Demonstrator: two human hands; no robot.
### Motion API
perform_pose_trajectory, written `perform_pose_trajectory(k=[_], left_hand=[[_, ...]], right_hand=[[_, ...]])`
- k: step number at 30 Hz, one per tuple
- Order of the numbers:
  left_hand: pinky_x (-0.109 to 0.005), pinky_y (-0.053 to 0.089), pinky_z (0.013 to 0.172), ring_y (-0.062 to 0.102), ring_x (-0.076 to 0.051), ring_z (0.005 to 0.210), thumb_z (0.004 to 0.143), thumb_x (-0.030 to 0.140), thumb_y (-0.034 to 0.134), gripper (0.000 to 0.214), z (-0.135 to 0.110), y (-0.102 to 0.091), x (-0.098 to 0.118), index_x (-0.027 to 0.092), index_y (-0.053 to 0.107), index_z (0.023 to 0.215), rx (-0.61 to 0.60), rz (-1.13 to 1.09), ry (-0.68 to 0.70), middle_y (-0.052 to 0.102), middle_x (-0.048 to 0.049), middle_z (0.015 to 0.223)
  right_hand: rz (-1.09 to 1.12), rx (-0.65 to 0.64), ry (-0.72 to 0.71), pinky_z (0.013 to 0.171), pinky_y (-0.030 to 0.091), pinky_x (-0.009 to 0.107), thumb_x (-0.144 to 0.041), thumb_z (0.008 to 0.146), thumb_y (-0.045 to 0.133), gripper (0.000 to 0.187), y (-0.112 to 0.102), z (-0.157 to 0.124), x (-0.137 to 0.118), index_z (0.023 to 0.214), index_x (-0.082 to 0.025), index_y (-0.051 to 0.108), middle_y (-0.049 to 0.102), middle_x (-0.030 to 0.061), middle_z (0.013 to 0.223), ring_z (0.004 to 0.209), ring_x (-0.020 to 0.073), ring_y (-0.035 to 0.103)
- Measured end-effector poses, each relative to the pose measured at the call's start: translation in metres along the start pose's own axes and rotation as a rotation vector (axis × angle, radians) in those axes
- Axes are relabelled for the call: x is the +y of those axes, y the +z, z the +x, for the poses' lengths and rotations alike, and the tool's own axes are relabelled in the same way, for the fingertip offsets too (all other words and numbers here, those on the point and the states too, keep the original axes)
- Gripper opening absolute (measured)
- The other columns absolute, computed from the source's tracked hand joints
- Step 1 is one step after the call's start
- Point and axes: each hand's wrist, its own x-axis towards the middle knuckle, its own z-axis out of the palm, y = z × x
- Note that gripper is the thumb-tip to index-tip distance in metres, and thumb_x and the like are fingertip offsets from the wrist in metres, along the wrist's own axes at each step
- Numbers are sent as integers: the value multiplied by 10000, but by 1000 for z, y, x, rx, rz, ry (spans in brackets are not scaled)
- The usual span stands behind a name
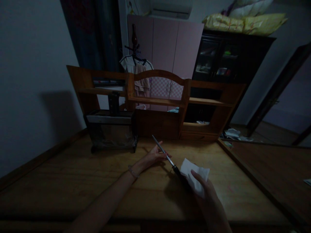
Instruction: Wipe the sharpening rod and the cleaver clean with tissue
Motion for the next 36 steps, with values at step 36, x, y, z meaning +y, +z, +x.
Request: perform_pose_trajectory(k=[36], left_hand=[[-275, 504, 656, 625, -137, 688, 727, 200, 723, 995, -1, 4, 4, 288, 64, 1466, 83, 90, 40, 585, 6, 806]], right_hand=[[-449, -201, -233, 823, 495, 293, -321, 913, 451, 291, 47, 6, 0, 1086, -218, 661, 686, 70, 1088, 975, 208, 651]])
